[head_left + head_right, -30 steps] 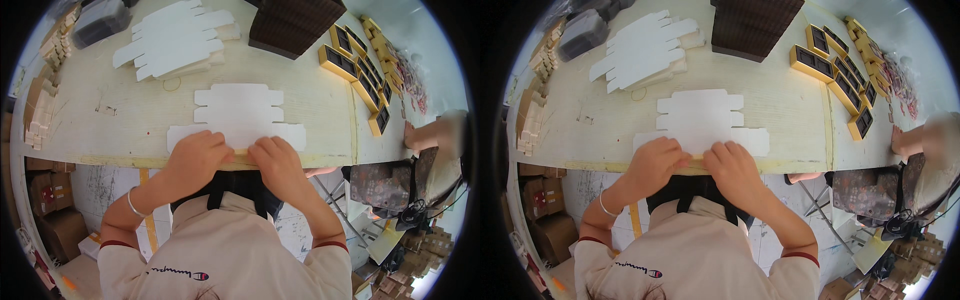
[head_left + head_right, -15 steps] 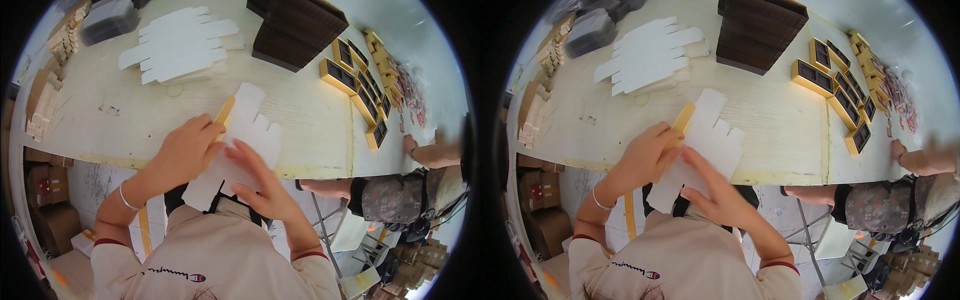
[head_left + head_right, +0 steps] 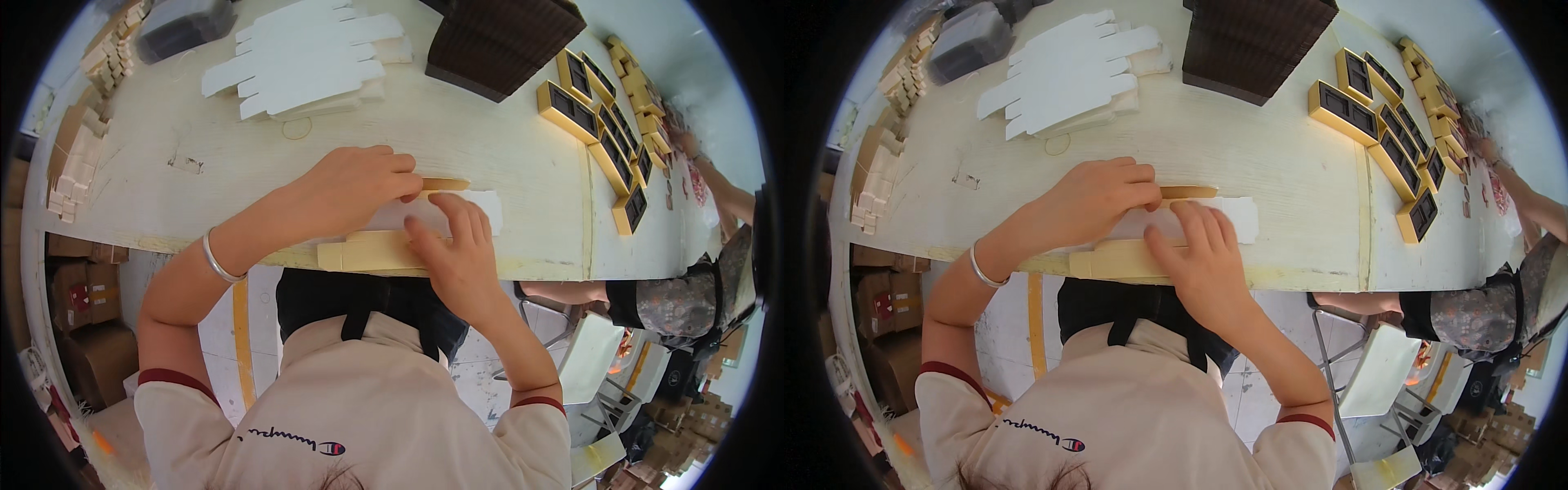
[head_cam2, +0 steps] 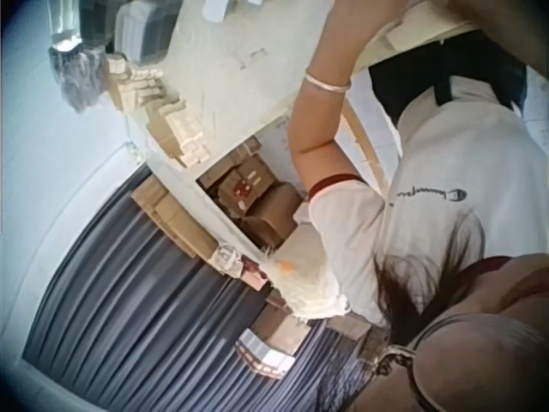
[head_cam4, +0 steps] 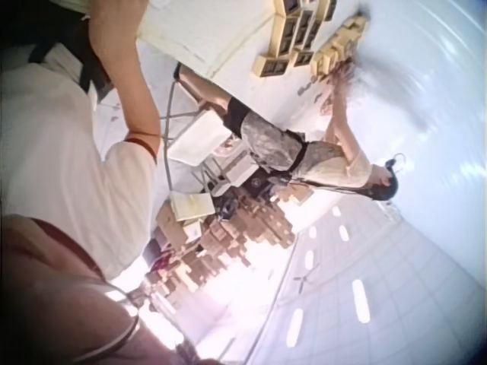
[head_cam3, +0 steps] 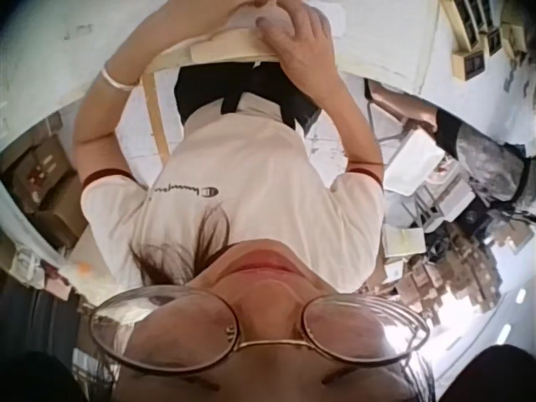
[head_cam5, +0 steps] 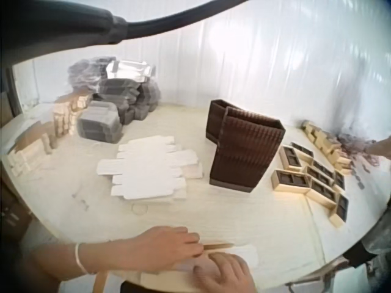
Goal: The person folds flat cardboard pieces into rectangular boxes and places black plastic inserts inside them. The person repeats this process multiple times, stacking the finished boxes on the table.
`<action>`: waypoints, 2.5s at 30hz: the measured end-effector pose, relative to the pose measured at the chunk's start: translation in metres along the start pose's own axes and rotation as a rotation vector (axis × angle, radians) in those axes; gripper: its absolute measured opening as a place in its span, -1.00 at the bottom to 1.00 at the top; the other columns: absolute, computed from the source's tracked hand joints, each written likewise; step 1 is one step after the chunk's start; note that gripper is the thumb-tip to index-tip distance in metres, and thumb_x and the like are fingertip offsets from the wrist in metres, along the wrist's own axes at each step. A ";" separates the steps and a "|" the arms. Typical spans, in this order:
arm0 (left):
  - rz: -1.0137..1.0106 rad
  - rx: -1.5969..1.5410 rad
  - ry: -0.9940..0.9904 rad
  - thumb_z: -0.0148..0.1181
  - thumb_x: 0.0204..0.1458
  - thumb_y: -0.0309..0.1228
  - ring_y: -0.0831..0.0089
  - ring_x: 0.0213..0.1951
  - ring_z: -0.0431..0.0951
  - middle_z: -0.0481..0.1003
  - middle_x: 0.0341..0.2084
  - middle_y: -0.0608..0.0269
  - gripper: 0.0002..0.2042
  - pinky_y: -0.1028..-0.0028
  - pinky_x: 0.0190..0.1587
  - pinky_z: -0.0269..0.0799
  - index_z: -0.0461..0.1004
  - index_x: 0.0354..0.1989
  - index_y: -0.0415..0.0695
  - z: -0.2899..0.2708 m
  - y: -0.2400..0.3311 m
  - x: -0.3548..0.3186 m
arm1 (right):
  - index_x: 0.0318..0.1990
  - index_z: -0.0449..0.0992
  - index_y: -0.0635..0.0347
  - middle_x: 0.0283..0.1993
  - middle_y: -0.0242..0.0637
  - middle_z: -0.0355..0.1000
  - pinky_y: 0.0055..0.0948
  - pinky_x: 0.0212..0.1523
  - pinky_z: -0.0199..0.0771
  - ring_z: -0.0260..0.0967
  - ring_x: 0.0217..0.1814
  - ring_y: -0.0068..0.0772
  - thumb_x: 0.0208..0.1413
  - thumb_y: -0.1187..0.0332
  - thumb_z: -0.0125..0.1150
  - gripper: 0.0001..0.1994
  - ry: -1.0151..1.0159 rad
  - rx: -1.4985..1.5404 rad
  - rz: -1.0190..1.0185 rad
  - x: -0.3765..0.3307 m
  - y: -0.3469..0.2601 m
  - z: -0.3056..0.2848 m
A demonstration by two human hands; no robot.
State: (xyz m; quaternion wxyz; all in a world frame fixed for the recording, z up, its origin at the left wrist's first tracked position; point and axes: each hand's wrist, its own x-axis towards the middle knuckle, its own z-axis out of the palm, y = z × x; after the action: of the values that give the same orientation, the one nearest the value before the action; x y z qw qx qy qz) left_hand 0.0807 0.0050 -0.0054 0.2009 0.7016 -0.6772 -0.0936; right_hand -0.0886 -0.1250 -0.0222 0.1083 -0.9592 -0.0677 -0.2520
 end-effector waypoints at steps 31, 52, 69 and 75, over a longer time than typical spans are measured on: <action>-0.265 -0.457 0.115 0.09 -0.09 -0.70 0.30 -0.36 0.49 0.18 0.12 0.08 -0.65 0.43 -0.29 0.40 0.42 -0.09 -0.12 -0.001 0.013 -0.042 | -0.36 0.44 0.17 -0.35 -0.38 0.34 -0.40 -0.27 0.27 0.30 -0.30 -0.37 -0.18 0.45 0.15 -0.85 -0.378 -0.031 -0.215 0.029 0.022 -0.036; -0.010 -0.382 0.098 0.38 -0.15 -0.42 0.28 -0.39 0.43 0.42 -0.45 0.21 -0.72 0.39 -0.37 0.38 0.48 -0.26 -0.19 0.020 0.030 -0.037 | -0.41 0.32 0.27 -0.32 -0.19 0.19 -0.26 -0.38 0.33 0.28 -0.36 -0.09 -0.11 0.59 0.29 -0.79 -0.341 0.636 0.254 0.004 0.001 -0.013; -0.245 -0.628 0.138 0.25 0.03 -0.42 0.39 -0.51 0.43 0.46 -0.50 0.20 -0.84 0.49 -0.47 0.34 0.43 -0.29 -0.19 0.023 0.045 -0.032 | -0.10 0.49 0.29 -0.06 -0.08 0.43 -0.37 -0.28 0.42 0.40 -0.26 -0.17 -0.23 0.72 0.19 -0.58 0.069 0.488 -0.061 -0.036 -0.001 0.003; -0.199 -0.791 0.057 0.15 0.14 -0.40 0.47 -0.49 0.43 0.46 -0.38 0.16 -0.75 0.55 -0.44 0.32 0.26 -0.08 -0.18 0.016 0.036 -0.037 | -0.10 0.47 0.30 -0.26 -0.19 0.46 -0.44 -0.44 0.37 0.30 -0.49 -0.35 -0.06 0.70 0.20 -0.68 0.157 0.981 0.490 -0.018 -0.019 0.003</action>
State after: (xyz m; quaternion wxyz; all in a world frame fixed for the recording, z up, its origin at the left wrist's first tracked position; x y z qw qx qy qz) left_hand 0.0393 0.0393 -0.0100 0.4638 0.6345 -0.5121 -0.3464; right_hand -0.1065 -0.1073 -0.0307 0.6025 -0.7625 0.0563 -0.2290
